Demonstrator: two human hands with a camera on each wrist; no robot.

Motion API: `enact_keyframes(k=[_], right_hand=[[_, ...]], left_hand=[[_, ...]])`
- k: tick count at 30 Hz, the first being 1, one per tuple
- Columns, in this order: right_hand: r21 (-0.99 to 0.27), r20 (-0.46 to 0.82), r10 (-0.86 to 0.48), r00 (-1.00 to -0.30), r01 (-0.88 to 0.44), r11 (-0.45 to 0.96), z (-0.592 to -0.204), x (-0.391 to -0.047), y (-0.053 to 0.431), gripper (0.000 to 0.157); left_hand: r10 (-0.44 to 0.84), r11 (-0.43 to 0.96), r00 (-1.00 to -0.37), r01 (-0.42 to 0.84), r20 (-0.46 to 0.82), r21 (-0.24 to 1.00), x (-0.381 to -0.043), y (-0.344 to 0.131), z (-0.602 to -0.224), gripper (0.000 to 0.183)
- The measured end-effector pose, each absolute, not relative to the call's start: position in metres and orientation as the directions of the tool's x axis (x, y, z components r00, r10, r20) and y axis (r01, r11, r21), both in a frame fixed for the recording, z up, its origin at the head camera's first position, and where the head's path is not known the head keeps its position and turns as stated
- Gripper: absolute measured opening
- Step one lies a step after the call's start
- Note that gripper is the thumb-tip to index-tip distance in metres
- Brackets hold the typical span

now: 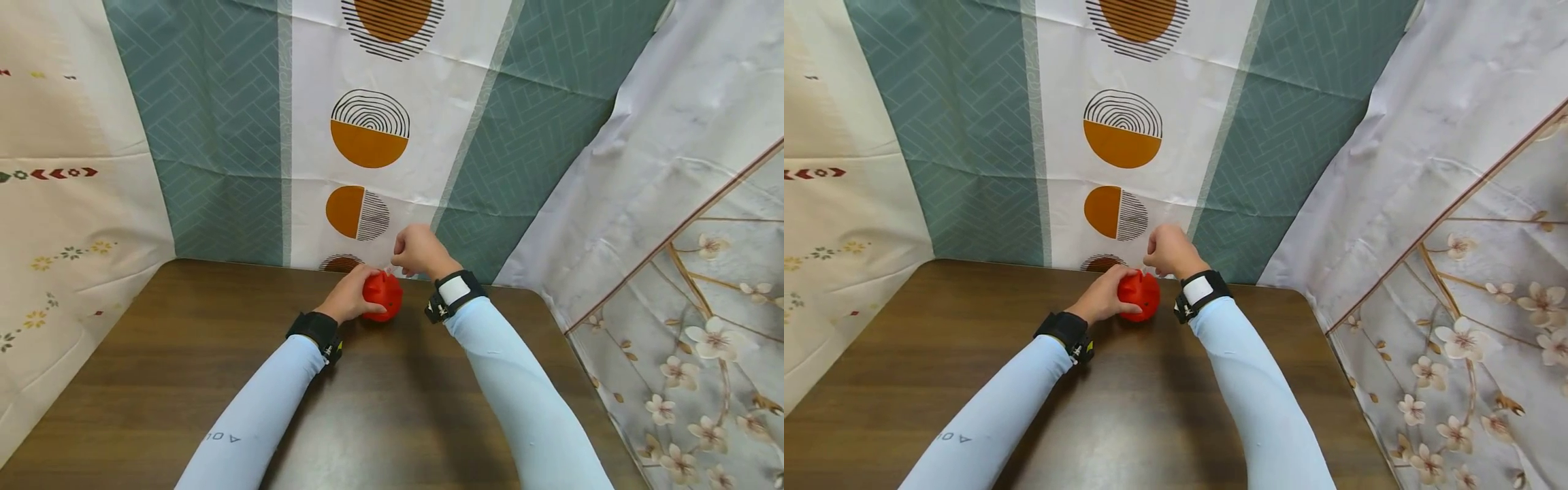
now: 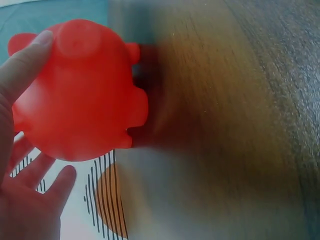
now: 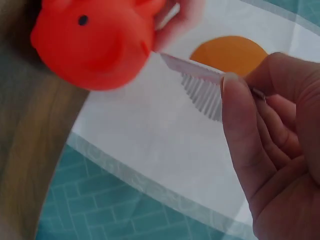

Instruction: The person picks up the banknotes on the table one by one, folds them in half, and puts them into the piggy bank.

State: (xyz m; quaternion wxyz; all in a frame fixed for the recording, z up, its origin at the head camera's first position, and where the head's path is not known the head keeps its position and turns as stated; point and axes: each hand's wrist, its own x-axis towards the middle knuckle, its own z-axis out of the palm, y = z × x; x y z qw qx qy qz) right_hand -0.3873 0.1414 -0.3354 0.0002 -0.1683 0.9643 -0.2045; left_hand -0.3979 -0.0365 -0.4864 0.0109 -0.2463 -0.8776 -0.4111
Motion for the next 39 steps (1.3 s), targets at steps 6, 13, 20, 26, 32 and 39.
enact_keyframes(k=[6,13,20,26,32,39], right_hand=[[-0.415,0.075,-0.244,-0.967,-0.253,0.874,-0.349,-0.387,0.136,0.020],[-0.440,0.041,-0.158,-0.987,-0.160,0.884,-0.352,-0.384,0.131,0.021],[-0.401,-0.010,-0.112,-0.994,-0.099,0.911,-0.355,-0.389,0.122,0.018],[-0.356,0.038,-0.140,-0.989,-0.144,0.923,-0.368,-0.390,0.117,0.014],[-0.385,0.101,-0.137,-0.985,-0.166,0.908,-0.392,-0.389,0.121,0.016],[-0.417,0.151,-0.167,-0.974,-0.216,0.883,-0.414,-0.391,0.125,0.016]], left_hand=[[0.433,0.540,-0.876,0.441,0.212,0.717,-0.397,-0.034,-0.484,0.081],[0.438,0.531,-0.877,0.431,0.199,0.729,-0.398,-0.032,-0.484,0.081],[0.440,0.518,-0.870,0.447,0.221,0.729,-0.398,-0.034,-0.482,0.080],[0.435,0.518,-0.874,0.440,0.217,0.734,-0.395,-0.035,-0.481,0.080],[0.438,0.535,-0.876,0.433,0.200,0.726,-0.391,-0.037,-0.483,0.081],[0.440,0.535,-0.874,0.439,0.205,0.722,-0.391,-0.043,-0.485,0.082]])
